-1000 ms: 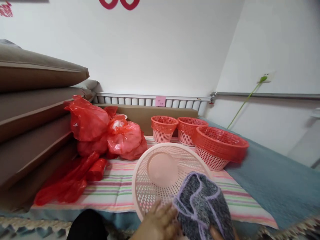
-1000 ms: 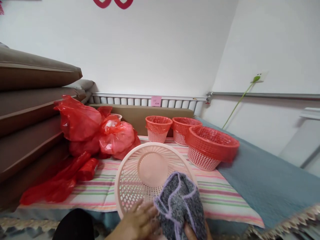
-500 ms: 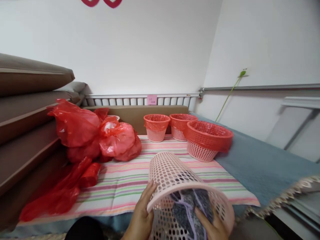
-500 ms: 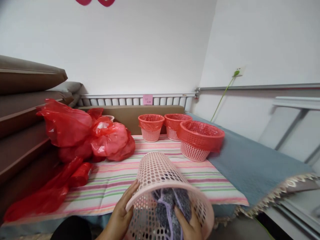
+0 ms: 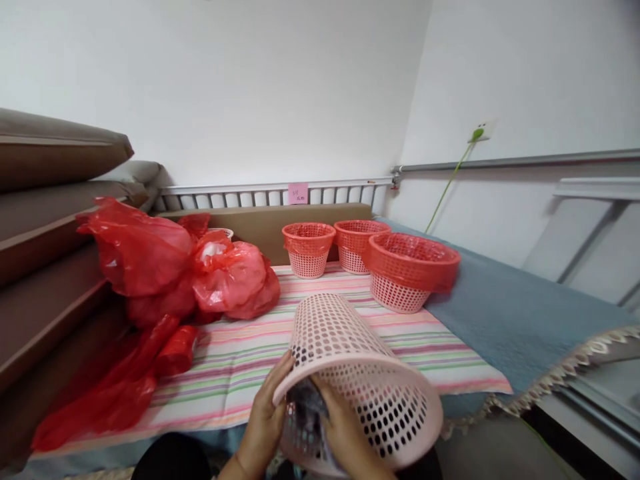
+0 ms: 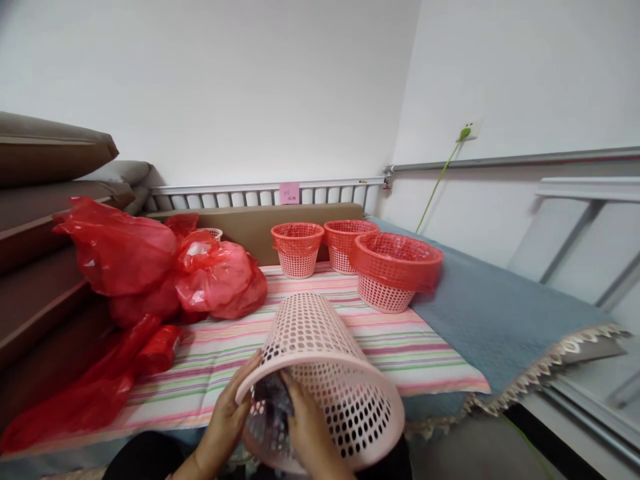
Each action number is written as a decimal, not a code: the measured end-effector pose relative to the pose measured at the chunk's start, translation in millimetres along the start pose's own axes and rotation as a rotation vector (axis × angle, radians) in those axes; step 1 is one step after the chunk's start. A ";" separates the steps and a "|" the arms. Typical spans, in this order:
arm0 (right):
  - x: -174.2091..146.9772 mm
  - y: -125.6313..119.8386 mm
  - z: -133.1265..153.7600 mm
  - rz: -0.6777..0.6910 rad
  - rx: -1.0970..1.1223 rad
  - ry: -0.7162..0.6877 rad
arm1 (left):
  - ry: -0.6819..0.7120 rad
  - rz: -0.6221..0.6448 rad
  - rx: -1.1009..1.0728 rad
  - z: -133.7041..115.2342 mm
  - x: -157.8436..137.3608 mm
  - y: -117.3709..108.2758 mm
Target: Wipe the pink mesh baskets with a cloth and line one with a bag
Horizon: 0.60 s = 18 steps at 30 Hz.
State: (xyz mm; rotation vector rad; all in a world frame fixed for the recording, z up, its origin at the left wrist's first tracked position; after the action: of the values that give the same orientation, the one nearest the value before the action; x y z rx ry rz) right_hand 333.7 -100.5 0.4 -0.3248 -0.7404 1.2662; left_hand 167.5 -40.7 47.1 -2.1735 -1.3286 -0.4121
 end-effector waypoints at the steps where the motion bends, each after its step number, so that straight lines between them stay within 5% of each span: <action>1: 12.0 -8.6 -2.9 -0.055 -0.006 0.007 | -0.030 -0.033 -0.011 6.5 6.5 -6.1; 7: 76.4 -36.9 -20.2 -0.242 -0.073 0.192 | -0.363 -0.159 -0.006 76.8 21.2 -29.8; 13: 110.6 -6.9 -30.0 -0.254 -0.105 0.303 | -0.620 -0.099 -0.159 117.6 20.0 -52.1; 18: 162.0 24.0 -37.1 -0.291 -0.143 0.310 | -0.587 -0.082 -0.318 141.4 34.5 -57.7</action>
State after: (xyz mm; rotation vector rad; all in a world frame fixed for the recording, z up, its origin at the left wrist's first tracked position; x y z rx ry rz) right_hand 358.6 65.3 11.0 -0.4985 -0.5874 0.8651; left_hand 128.7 89.5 -30.9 -2.6349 -1.7603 -0.0012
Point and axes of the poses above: each hand's wrist, its own x-axis towards the middle knuckle, its own y-axis out of the palm, z = x × y, the point moved 1 cm from there along x, towards the middle knuckle, and after that the axes turned 1 degree about z, right-handed, at the moved point
